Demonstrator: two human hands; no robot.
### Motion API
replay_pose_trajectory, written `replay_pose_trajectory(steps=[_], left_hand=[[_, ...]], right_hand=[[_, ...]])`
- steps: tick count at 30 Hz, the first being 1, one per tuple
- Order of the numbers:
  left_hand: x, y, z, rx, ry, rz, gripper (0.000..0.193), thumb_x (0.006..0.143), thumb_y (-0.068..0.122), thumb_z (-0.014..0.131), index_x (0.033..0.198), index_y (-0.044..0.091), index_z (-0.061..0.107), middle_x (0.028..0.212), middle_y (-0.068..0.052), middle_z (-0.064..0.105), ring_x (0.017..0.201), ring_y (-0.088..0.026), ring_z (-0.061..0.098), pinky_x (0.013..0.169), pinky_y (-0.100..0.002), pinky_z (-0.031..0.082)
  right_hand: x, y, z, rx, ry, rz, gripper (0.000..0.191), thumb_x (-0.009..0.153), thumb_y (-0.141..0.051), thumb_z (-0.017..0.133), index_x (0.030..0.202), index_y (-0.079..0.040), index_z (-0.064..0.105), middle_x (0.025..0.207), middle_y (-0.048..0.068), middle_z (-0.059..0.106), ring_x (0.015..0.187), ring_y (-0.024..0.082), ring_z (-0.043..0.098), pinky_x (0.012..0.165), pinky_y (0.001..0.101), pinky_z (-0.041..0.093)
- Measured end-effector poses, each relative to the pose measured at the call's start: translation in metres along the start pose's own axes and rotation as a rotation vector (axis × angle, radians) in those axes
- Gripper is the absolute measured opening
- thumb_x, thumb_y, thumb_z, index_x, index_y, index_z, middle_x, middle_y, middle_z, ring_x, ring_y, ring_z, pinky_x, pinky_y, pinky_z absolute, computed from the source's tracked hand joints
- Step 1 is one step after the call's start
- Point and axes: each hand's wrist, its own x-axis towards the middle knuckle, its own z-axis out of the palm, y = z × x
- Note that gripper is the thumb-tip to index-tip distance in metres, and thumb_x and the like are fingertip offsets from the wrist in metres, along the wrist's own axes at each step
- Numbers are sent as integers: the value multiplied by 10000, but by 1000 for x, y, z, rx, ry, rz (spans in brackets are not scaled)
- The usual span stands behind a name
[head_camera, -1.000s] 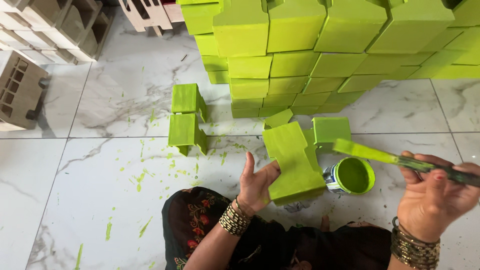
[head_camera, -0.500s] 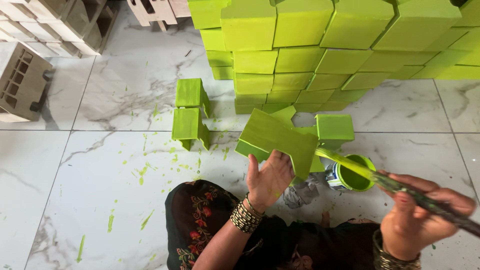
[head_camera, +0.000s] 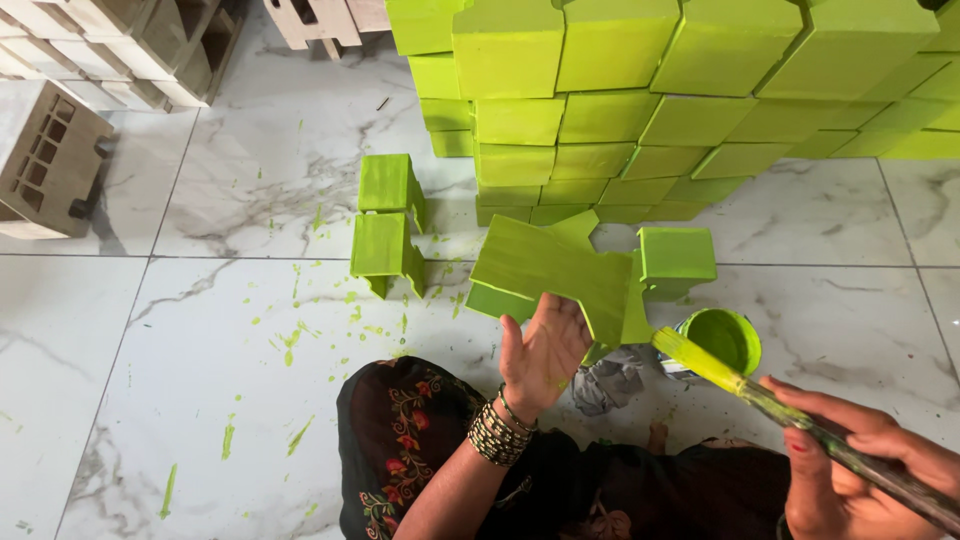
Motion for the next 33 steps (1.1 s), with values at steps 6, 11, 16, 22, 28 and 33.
replay_pose_trajectory(steps=[6,11,16,22,28,33], left_hand=[[2,-4,3,-37,34,13,1077,952,830,406,1645,28,217,1642,-179,314,1474,-290,369,1252,-423,283],[6,2,7,-67,92,11,1089,916,840,397,1631,38,213,1634,-170,320,1483,-276,363,1258,-423,272],[6,1,2,-79,106,27,1083,900,835,405,1625,53,217,1630,-147,334,1466,-272,379,1248,-421,278],[-8,-10,-21,-310,83,-25,1047,965,842,386,1585,4,297,1517,-122,440,1384,-246,474,1188,-398,372],[-20,-3,-24,-245,102,-126,1076,919,851,418,1546,-20,336,1434,-104,533,1305,-229,537,1123,-370,444],[-19,2,-17,-214,135,-129,1098,913,848,406,1562,-33,321,1422,-94,525,1318,-229,527,1125,-362,434]], right_hand=[[-11,-11,25,90,13,-89,441,988,-93,725,1139,-25,316,1025,314,654,933,327,758,911,399,667],[-19,-10,18,43,-94,-6,400,1006,-78,724,1129,-20,348,1028,378,668,985,377,761,903,395,653],[-28,-5,-1,-23,-67,12,380,1025,-77,725,1082,-51,350,1039,393,678,1009,400,773,878,389,660],[-16,12,18,71,-30,-128,415,1096,-89,711,1178,-47,307,1030,277,680,970,331,787,936,409,715],[29,35,23,-83,41,-166,374,1057,-37,664,1164,-36,306,1100,340,722,872,327,739,707,310,624],[20,31,10,83,97,-79,354,1122,-63,688,1193,-34,343,1107,290,706,946,302,754,845,366,669]])
